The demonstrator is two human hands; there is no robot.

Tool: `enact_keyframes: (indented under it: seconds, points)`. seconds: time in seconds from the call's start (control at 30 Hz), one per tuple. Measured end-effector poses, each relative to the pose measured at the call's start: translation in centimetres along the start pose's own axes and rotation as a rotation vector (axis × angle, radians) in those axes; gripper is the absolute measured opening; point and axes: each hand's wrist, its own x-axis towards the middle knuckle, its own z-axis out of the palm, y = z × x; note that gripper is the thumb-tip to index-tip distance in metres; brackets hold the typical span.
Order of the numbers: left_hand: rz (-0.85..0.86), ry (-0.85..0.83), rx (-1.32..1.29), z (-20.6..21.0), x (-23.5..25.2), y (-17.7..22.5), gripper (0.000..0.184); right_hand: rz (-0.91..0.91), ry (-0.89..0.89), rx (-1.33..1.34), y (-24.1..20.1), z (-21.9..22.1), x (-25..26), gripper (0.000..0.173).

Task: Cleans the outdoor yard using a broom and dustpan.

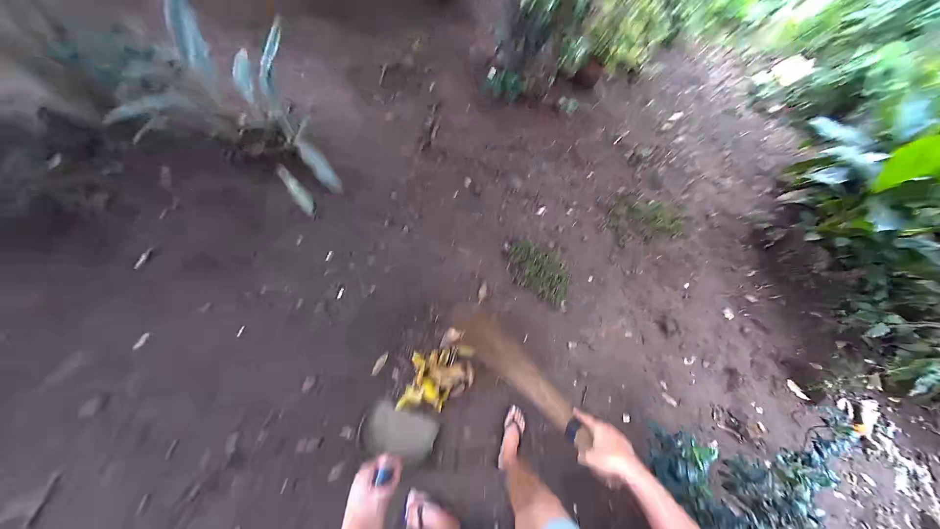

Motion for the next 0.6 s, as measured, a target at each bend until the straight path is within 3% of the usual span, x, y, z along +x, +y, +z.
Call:
enact_keyframes:
  seconds: [0.1, 0.2, 0.37, 0.47, 0.6]
  points:
    - [-0.003, 0.204, -0.074, 2.0, -0.8, 0.2, 0.023, 0.125, 0.005, 0.055, -2.4, 3.3, 1.7, 0.097]
    - [-0.010, 0.267, -0.072, 1.8, -0.7, 0.1, 0.017, 0.182, -0.020, 0.109, -5.0, 7.7, 3.4, 0.093]
    - [-0.055, 0.347, -0.096, 1.7, 0.0, 0.2, 0.010, 0.122, -0.242, 0.243, -7.8, 13.3, 2.3, 0.086]
    - [-0.046, 0.365, -0.071, 2.6, -0.2, -0.1, 0.010, 0.076, -0.334, 0.275, -8.0, 14.0, -1.2, 0.089]
    - [-0.050, 0.387, -0.102, 3.6, 0.1, -0.2, 0.007, 0.026, -0.347, 0.231, -5.9, 10.1, -4.6, 0.091]
